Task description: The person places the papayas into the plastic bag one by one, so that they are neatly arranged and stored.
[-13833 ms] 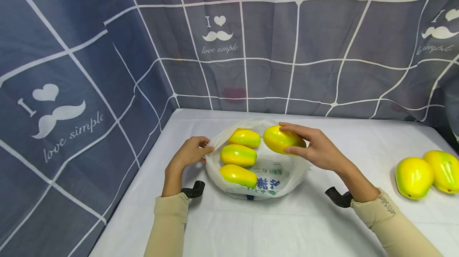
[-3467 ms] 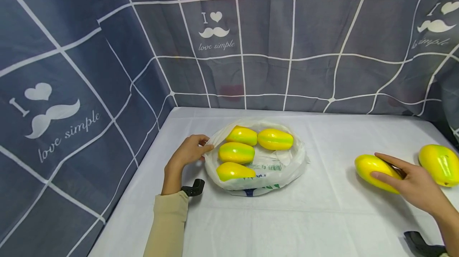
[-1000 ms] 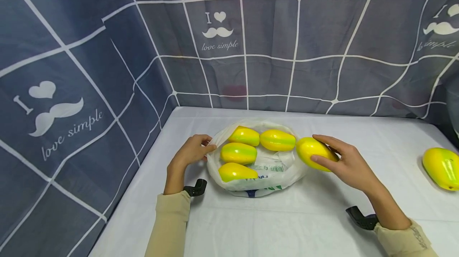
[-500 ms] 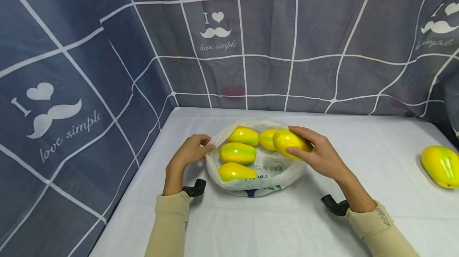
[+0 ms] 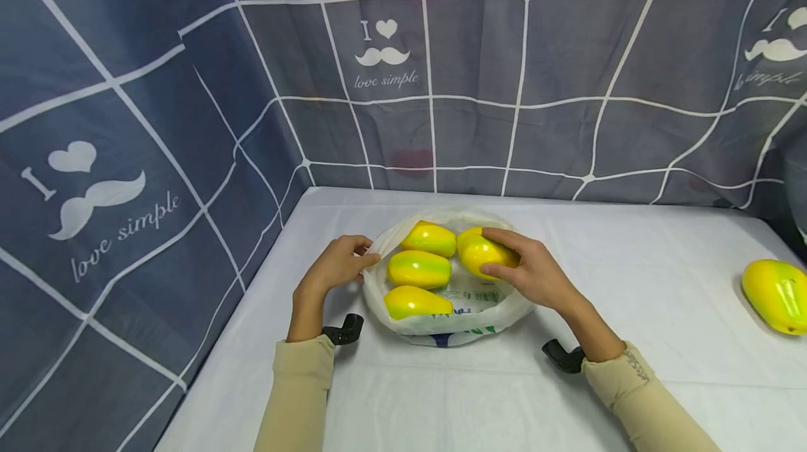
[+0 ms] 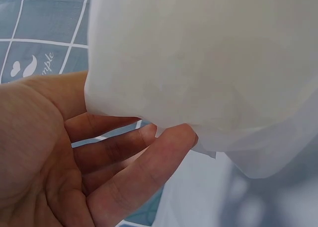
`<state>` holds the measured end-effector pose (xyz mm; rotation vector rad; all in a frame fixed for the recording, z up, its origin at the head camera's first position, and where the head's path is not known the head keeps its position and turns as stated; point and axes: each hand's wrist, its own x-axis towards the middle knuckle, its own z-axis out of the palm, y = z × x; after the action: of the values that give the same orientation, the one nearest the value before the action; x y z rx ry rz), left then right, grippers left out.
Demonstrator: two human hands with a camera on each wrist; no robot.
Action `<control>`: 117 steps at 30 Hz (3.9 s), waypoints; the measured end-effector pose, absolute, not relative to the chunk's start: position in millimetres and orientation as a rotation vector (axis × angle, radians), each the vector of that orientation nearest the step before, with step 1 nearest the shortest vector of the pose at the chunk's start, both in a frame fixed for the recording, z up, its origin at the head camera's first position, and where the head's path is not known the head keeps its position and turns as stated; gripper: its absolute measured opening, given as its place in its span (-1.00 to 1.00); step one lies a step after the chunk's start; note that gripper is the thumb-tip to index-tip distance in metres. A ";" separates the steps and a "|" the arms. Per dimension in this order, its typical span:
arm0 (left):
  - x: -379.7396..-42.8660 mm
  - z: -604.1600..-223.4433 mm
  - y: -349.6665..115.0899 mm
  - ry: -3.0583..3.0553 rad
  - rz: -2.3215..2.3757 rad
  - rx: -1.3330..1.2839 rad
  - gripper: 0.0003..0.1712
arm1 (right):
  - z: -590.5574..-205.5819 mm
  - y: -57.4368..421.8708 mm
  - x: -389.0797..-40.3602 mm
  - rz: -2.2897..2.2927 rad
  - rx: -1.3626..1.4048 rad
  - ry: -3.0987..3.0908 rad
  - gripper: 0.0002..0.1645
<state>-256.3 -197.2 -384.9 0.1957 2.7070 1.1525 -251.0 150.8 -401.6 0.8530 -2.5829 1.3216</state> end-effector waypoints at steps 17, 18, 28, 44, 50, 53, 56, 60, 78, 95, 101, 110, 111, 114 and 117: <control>-256.9 -383.9 -197.2 2.717 1.123 0.201 -0.59 | -414.9 139.4 -254.4 1.263 0.846 -2.636 -0.32; -257.0 -384.0 -197.1 2.718 1.122 0.200 -0.59 | -415.5 139.2 -254.3 1.252 0.847 -2.639 -0.32; -256.7 -384.0 -196.1 2.714 1.122 0.187 -0.58 | -423.5 136.4 -252.8 1.151 0.864 -2.675 -0.35; -258.8 -387.4 -198.0 2.711 1.133 0.189 -0.59 | -427.1 133.3 -254.4 1.067 0.827 -2.689 -0.34; -258.5 -387.3 -198.7 2.698 1.150 0.177 -0.57 | -429.8 134.8 -256.0 1.079 0.832 -2.674 -0.36; -258.4 -387.3 -198.4 2.695 1.153 0.169 -0.56 | -430.1 135.7 -256.0 1.077 0.869 -2.663 -0.36; -258.9 -387.6 -198.0 2.695 1.159 0.171 -0.58 | -430.0 137.0 -254.2 1.058 0.899 -2.670 -0.34; -259.0 -387.6 -198.0 2.695 1.165 0.168 -0.57 | -430.4 138.1 -251.8 1.026 0.905 -2.683 -0.33; -257.4 -388.8 -199.3 2.704 1.156 0.176 -0.60 | -430.5 137.0 -249.1 1.038 0.871 -2.667 -0.35; -258.4 -385.8 -197.2 2.705 1.144 0.177 -0.57 | -421.8 150.2 -237.2 1.221 0.861 -2.605 -0.34; -259.3 -385.9 -196.7 2.697 1.154 0.169 -0.55 | -415.0 165.0 -229.6 1.262 0.821 -2.596 -0.33; -258.9 -387.1 -197.7 2.701 1.146 0.170 -0.55 | -413.5 193.1 -219.1 1.229 0.713 -2.626 -0.36; -258.7 -387.3 -197.8 2.701 1.146 0.170 -0.54 | -413.0 196.4 -217.3 1.225 0.693 -2.634 -0.36; -258.5 -387.8 -197.9 2.698 1.150 0.169 -0.54 | -411.4 206.8 -211.5 1.215 0.636 -2.643 -0.37; -258.7 -388.0 -197.8 2.697 1.149 0.169 -0.56 | -411.7 217.0 -205.3 1.213 0.568 -2.637 -0.40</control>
<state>-258.7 -197.8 -388.0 0.1692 2.6967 1.1494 -205.3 217.0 -411.7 0.5679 -2.6368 1.2126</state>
